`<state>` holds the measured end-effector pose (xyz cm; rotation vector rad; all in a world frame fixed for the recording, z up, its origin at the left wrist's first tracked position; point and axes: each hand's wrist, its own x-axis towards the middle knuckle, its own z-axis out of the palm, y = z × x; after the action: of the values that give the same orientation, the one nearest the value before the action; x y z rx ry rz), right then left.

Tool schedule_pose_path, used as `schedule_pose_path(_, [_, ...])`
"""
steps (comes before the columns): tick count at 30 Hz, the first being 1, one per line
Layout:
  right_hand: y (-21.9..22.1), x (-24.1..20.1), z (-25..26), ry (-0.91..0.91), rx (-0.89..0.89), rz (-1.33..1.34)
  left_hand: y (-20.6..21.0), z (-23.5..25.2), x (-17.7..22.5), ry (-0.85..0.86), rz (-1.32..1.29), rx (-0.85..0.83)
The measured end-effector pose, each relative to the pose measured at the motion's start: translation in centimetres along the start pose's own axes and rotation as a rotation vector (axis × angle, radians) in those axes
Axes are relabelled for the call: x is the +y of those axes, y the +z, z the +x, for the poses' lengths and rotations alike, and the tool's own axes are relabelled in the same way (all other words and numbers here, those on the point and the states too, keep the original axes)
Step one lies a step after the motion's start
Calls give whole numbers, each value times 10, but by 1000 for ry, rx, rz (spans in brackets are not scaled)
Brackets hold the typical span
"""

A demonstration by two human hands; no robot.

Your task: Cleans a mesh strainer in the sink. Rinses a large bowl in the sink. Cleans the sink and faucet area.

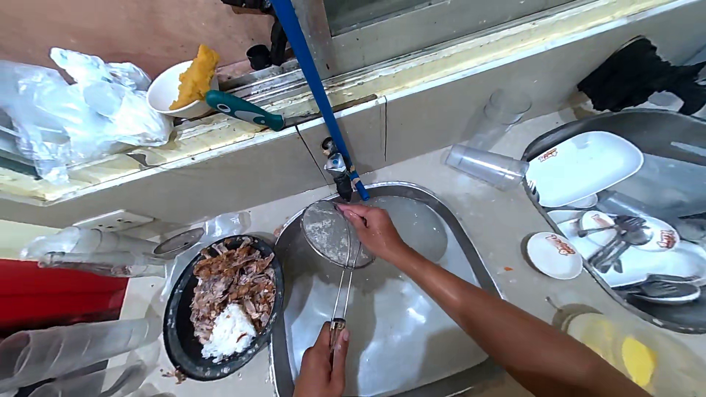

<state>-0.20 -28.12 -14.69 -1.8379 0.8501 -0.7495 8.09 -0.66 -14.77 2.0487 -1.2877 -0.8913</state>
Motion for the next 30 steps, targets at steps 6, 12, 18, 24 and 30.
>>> schedule_pose_path(6, [-15, 12, -43, -312, 26, 55, 5, -12, -4, -17, -68, 24])
schedule_pose_path(12, [-5, 30, -27, -403, -62, 77, 3, -2, -3, -65, -221, 34])
schedule_pose_path(18, [-8, 41, 5, 166, 9, -105, 9, -20, -4, -72, -108, -29])
schedule_pose_path(24, [-4, 34, 6, 463, 79, 225, -4, -25, -2, -39, 34, -98])
schedule_pose_path(30, [-7, -5, -27, -54, 160, -31, -7, -8, -2, -19, 12, -95])
